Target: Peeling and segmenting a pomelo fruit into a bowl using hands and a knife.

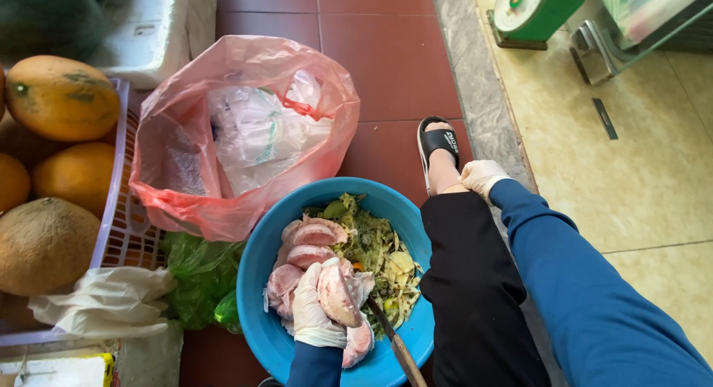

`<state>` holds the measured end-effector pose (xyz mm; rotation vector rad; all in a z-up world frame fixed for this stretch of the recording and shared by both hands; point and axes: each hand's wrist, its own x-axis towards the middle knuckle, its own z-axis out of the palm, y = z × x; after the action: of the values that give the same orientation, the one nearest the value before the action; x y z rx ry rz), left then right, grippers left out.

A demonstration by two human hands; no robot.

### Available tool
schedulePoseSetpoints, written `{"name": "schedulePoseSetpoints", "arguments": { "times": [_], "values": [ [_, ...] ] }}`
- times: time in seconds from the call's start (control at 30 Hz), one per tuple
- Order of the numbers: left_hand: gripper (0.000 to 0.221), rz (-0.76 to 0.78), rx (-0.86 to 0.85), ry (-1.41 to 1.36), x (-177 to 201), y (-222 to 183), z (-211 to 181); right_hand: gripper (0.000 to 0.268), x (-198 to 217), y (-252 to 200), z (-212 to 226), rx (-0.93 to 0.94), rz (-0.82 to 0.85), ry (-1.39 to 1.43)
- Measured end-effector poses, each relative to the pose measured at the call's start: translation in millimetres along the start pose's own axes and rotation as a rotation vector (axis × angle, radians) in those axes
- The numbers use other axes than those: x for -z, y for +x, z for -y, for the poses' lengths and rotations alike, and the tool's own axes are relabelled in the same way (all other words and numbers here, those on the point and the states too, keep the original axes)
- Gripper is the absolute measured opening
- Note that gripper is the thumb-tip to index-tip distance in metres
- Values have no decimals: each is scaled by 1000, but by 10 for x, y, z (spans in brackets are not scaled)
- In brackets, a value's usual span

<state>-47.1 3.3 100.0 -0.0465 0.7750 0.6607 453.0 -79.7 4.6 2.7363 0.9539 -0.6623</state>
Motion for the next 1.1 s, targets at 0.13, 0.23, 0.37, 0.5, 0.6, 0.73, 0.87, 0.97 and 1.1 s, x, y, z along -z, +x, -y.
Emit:
{"name": "schedulePoseSetpoints", "arguments": {
  "times": [0.13,0.23,0.37,0.5,0.6,0.73,0.87,0.97,1.1],
  "values": [
    [30,-16,-8,-24,8,31,-5,21,-244,108,-233,-42,-26,264],
    [30,-26,-10,-37,-3,69,-28,17,-245,-92,-256,-63,-40,664],
    [30,-17,-12,-51,-30,14,-54,24,-326,-64,-466,-85,12,1033],
    [30,-19,22,-47,-103,-92,-78,40,540,-1036,-57,-18,56,1091],
    [30,2,38,-49,-119,-213,-99,53,951,-1686,242,-53,226,931],
    [29,7,53,-52,-106,-377,-107,53,481,-1359,-77,-98,80,582],
    [29,4,32,-75,-26,-446,-65,43,531,-939,-62,-34,-91,-203],
    [29,-38,34,-78,34,-351,-49,38,843,-667,56,-45,-156,-479],
    [47,-21,78,49,190,-159,-84,42,1039,-614,-139,-272,-223,-329]
  ]
}}
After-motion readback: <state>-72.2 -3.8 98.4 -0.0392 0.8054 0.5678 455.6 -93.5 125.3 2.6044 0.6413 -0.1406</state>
